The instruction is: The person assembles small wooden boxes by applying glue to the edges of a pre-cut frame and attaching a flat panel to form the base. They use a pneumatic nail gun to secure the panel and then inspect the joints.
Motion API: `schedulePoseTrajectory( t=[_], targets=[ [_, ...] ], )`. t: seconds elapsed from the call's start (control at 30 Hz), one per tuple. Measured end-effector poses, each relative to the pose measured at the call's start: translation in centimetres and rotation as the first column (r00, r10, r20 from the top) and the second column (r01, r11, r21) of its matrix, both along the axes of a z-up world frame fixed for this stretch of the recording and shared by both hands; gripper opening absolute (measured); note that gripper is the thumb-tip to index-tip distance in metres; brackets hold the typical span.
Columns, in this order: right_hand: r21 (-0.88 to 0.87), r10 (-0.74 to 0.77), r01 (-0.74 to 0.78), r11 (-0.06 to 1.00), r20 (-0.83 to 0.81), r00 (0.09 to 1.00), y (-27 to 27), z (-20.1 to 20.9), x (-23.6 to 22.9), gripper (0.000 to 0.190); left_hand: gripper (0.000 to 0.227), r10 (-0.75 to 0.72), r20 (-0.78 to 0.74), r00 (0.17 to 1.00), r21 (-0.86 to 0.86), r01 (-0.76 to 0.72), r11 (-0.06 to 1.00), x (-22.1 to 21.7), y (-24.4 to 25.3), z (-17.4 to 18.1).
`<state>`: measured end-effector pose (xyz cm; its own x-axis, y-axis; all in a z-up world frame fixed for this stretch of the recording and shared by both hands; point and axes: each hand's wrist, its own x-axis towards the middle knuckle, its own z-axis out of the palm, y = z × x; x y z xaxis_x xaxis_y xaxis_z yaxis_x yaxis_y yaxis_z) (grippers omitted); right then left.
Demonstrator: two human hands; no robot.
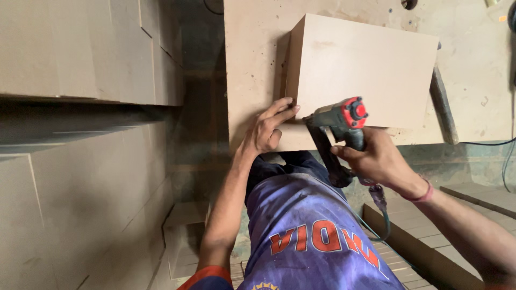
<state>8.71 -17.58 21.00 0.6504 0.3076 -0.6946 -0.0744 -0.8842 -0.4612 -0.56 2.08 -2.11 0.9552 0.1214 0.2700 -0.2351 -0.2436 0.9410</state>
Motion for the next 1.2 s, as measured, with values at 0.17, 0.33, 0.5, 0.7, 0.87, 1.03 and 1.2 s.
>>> schedulePoseTrajectory(
  t=[0.17,0.33,0.5,0.7,0.87,1.03,1.2],
  targets=[
    [-0.067,-0.157,0.156,0.985,-0.011,0.988,-3.1,1.6,1.0,0.033,0.064,0.026,-0.039,0.999,0.039,-0.025,0.999,-0.6,-0.4,0.9],
    [-0.024,-0.185,0.189,0.982,0.127,0.975,-7.7,2.0,2.4,0.027,0.042,0.203,0.029,0.979,0.293,-0.203,0.934,0.1,-1.5,0.5],
    [0.009,-0.323,0.324,0.946,0.135,0.937,-13.1,2.0,4.3,0.026,0.032,0.247,0.123,0.961,0.39,-0.276,0.879,0.4,-1.4,0.9],
    [0.024,-0.342,0.342,0.939,0.153,0.927,-21.6,1.6,9.3,0.029,0.048,0.349,-0.04,0.936,0.676,-0.232,0.7,0.2,-3.5,7.5],
    [-0.034,-0.229,0.239,0.97,0.177,0.957,-29.2,0.1,15.4,0.031,0.075,0.278,-0.206,0.938,0.643,-0.084,0.761,9.1,-18.7,9.6],
    [-0.065,-0.078,0.094,0.993,0.214,0.974,-35.0,-2.5,20.1,0.028,0.079,0.317,-0.1,0.943,0.755,-0.135,0.641,21.4,-29.8,6.9],
    [0.031,0.049,-0.056,0.998,0.192,0.98,-38.4,-4.7,23.7,0.033,0.078,0.472,-0.048,0.88,0.767,-0.27,0.582,29.4,-27.8,5.3]
  ],
)
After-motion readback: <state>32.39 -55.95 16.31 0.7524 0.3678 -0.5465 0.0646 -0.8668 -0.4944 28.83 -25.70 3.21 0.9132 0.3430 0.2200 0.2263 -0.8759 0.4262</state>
